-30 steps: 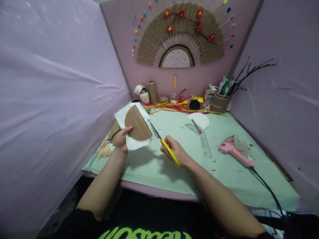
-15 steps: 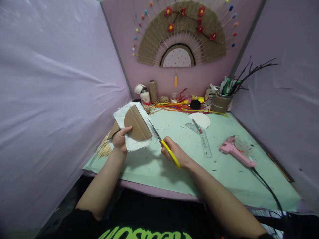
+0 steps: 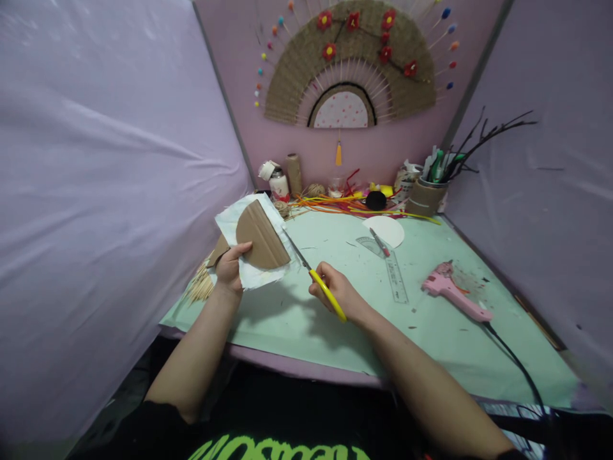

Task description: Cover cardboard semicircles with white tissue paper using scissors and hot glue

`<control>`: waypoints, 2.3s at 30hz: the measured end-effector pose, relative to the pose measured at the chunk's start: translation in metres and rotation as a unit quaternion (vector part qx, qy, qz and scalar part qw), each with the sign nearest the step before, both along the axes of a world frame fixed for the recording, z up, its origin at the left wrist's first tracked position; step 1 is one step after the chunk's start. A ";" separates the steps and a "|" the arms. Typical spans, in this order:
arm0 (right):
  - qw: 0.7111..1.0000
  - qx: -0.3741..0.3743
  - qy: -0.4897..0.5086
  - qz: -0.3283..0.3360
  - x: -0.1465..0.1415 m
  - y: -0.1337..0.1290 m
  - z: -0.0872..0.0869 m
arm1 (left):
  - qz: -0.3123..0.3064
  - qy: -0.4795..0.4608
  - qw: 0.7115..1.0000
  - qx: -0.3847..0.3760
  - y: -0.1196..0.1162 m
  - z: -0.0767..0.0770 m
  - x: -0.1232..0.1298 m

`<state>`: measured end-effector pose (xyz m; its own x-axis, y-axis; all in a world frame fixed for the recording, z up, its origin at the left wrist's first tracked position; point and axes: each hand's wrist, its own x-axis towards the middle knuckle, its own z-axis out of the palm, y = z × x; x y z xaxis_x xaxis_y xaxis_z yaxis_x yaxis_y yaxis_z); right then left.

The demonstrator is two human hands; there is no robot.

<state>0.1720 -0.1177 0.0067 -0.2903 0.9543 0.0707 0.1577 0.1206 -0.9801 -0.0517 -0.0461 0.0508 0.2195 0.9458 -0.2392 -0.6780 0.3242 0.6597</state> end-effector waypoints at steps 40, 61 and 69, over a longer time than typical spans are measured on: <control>0.998 0.053 -0.019 0.037 0.001 -0.002 -0.001 | -0.012 0.033 0.999 0.005 -0.006 -0.016 0.005; 0.998 0.038 -0.033 -0.042 -0.003 -0.001 -0.003 | -0.010 0.040 0.999 0.021 -0.004 -0.015 0.003; 0.998 0.050 -0.015 0.026 -0.001 -0.002 -0.001 | -0.005 0.067 0.998 0.017 -0.010 -0.013 0.004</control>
